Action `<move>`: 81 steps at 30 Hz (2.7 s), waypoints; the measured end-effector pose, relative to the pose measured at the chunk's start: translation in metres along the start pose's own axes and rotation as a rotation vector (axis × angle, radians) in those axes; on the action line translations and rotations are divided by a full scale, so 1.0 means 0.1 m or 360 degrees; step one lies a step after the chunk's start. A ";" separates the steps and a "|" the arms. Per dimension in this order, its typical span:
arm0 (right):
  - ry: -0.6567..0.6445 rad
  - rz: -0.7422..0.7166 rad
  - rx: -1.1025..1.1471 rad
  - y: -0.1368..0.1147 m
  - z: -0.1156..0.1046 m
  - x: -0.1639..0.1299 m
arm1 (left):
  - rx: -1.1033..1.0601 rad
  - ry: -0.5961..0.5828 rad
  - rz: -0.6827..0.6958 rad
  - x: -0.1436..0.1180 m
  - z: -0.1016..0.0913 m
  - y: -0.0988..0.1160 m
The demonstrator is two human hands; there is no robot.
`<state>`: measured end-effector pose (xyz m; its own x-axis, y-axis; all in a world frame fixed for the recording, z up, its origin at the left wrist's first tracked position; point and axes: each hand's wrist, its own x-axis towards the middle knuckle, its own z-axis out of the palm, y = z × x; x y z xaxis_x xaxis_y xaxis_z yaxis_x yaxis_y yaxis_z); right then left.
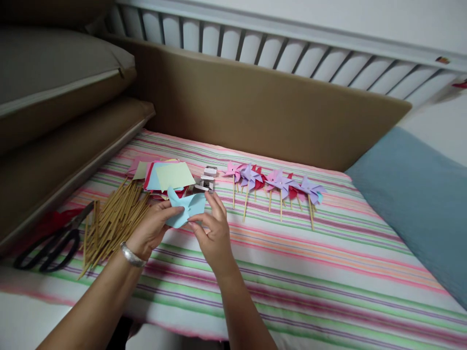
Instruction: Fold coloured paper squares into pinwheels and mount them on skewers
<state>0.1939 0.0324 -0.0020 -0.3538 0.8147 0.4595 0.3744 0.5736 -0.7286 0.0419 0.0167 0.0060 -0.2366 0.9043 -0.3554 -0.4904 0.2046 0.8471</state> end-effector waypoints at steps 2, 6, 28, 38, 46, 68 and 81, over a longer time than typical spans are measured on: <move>0.0031 0.0116 0.0056 0.00 0.01 0.00 | 0.0043 -0.0037 0.0026 -0.01 0.04 -0.04; 0.0103 0.0313 0.0081 0.02 0.02 0.00 | 0.0088 -0.0146 0.0033 -0.02 0.08 -0.11; 0.0147 0.0452 0.0015 0.03 -0.07 0.05 | 0.0350 -0.0239 0.0047 0.02 0.02 -0.12; -0.0585 0.0603 0.0303 0.03 -0.33 0.04 | 0.0846 -0.0692 -0.0002 -0.05 0.05 -0.18; -0.0354 0.0834 0.0659 0.18 -0.27 0.08 | 0.0506 -0.0471 0.0000 -0.04 0.10 -0.12; 0.0241 0.0787 0.0631 0.08 0.02 0.07 | -0.0180 0.0014 -0.0029 0.03 0.07 -0.15; -0.0013 -0.0295 -0.0370 0.03 0.20 -0.07 | -0.0299 0.0102 -0.0030 0.00 -0.14 0.15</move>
<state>0.1800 0.0271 -0.0176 -0.4409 0.6939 0.5693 0.4887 0.7176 -0.4962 0.0224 0.0148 0.0132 -0.2757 0.8741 -0.3999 -0.6418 0.1423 0.7535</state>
